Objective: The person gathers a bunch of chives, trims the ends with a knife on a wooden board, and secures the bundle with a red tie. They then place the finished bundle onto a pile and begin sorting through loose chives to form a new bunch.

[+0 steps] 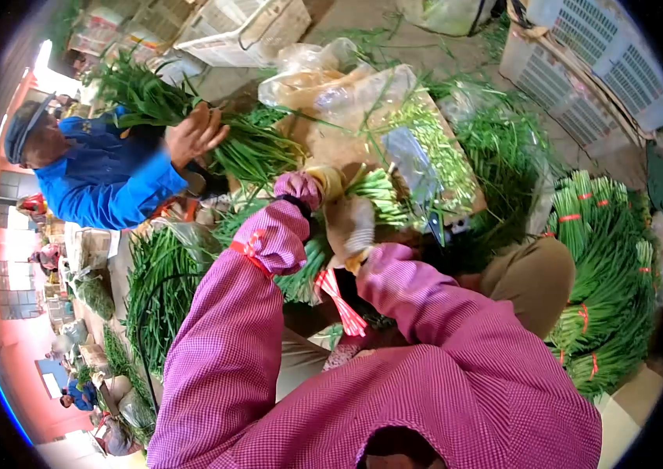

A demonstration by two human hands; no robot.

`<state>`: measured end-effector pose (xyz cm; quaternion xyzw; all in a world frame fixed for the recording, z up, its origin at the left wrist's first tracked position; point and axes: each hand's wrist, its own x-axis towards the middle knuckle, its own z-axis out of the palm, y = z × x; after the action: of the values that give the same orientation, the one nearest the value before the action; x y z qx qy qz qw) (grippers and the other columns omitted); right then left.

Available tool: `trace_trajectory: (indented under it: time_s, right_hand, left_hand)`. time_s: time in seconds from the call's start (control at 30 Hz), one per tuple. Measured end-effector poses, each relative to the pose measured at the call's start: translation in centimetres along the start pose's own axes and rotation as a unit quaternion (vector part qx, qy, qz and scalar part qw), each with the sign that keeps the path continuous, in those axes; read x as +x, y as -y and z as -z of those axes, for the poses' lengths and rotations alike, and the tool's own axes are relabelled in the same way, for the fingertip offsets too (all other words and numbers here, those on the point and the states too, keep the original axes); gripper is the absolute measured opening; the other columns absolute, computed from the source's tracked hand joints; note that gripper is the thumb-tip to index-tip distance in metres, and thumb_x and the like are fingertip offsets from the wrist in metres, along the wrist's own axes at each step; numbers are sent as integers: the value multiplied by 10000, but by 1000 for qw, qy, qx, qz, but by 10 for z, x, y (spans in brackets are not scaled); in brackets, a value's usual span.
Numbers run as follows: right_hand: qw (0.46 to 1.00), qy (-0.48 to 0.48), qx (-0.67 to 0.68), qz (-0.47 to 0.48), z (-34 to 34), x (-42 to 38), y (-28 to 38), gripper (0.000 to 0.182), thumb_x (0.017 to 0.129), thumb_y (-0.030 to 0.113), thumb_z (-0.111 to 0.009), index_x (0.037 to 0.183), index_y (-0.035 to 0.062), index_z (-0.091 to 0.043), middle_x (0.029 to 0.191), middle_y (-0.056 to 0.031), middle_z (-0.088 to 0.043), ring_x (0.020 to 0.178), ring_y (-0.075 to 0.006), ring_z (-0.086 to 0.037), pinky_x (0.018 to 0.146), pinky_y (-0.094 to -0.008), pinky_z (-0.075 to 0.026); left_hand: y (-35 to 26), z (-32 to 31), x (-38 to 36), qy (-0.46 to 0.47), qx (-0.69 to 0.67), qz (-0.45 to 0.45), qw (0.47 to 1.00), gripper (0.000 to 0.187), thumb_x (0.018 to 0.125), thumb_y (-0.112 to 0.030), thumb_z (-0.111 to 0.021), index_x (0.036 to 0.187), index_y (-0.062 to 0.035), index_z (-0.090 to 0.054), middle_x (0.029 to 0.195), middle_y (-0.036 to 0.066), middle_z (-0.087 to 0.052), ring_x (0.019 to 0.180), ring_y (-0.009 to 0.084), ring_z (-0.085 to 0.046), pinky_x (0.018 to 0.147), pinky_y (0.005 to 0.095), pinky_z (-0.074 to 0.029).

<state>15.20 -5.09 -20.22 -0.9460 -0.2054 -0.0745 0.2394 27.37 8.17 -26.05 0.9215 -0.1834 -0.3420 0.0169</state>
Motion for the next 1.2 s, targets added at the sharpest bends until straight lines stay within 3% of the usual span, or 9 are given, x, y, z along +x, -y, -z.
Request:
trace_trajectory:
  time_s: [0.13, 0.17, 0.37, 0.53, 0.63, 0.8, 0.87, 1.07, 1.2]
  right_hand:
    - [992, -24, -119, -29, -12, -21, 3, 237, 818, 295, -593, 816, 63, -640, 813, -148, -629, 814, -323, -615, 675, -458, -447]
    - [995, -2, 39, -91, -23, -30, -3, 276, 842, 316, -583, 896, 52, -646, 888, -153, -631, 868, -327, -608, 728, -452, -452]
    - [940, 338, -40, -1, 106, -45, -9, 188, 889, 172, -581, 1011, 65, -677, 958, -153, -684, 876, -301, -654, 809, -392, -517]
    - [981, -50, 118, 146, 113, 8, -72, 183, 898, 132, -548, 1003, 96, -694, 1001, -161, -683, 905, -326, -651, 821, -421, -514]
    - [960, 97, 119, 235, 136, 64, -18, 216, 868, 189, -561, 1000, 86, -699, 951, -159, -689, 873, -353, -652, 796, -443, -516]
    - [779, 401, -299, 379, 102, 83, 68, 337, 786, 374, -636, 860, 68, -755, 899, -167, -710, 865, -366, -677, 738, -453, -540]
    - [669, 507, -386, 382, 82, 85, 92, 344, 852, 340, -604, 1008, 73, -755, 1049, -149, -718, 1010, -337, -670, 879, -451, -510]
    - [628, 474, -494, 370, 35, 63, 98, 437, 958, 226, -504, 1362, 71, -568, 1440, -107, -519, 1346, -338, -459, 1134, -557, -238]
    - [615, 474, -503, 379, 35, 58, 95, 438, 965, 207, -493, 1355, 19, -558, 1440, -163, -504, 1351, -360, -448, 1143, -549, -229]
  left_hand:
    - [-30, 0, 3, -29, -15, 90, 995, 178, 857, -218, -640, 962, -127, -752, 884, 83, -707, 855, 246, -690, 707, 390, -540]
    - [-38, -3, 5, -44, -19, 116, 992, 163, 860, -210, -637, 946, -140, -756, 868, 82, -706, 847, 244, -693, 687, 393, -541]
    - [-115, 17, -55, -147, 18, 259, 955, 190, 857, -170, -630, 1003, -146, -748, 938, 13, -702, 877, 235, -693, 537, 405, -528]
    - [-131, -15, -26, -232, 70, 340, 909, 203, 885, -181, -593, 1020, -160, -743, 998, 40, -691, 944, 231, -669, 527, 390, -527]
    - [-135, -10, -37, -223, 4, 348, 910, 215, 910, -194, -564, 1034, -145, -732, 1033, 52, -692, 992, 219, -657, 603, 422, -544]
    - [-140, -16, -37, -252, -13, 329, 910, 214, 911, -189, -556, 1024, -139, -731, 1010, 52, -694, 965, 212, -659, 621, 406, -539]
    - [-139, -20, -38, -264, -21, 319, 910, 214, 912, -187, -553, 1020, -137, -731, 1001, 52, -695, 955, 210, -659, 629, 399, -538]
    - [-144, -28, -42, -288, -32, 290, 912, 214, 914, -181, -545, 1008, -131, -730, 974, 52, -696, 923, 202, -661, 650, 379, -532]
    - [-147, -33, -44, -302, -38, 274, 912, 214, 915, -176, -539, 1000, -126, -729, 956, 51, -697, 902, 197, -662, 665, 365, -529]
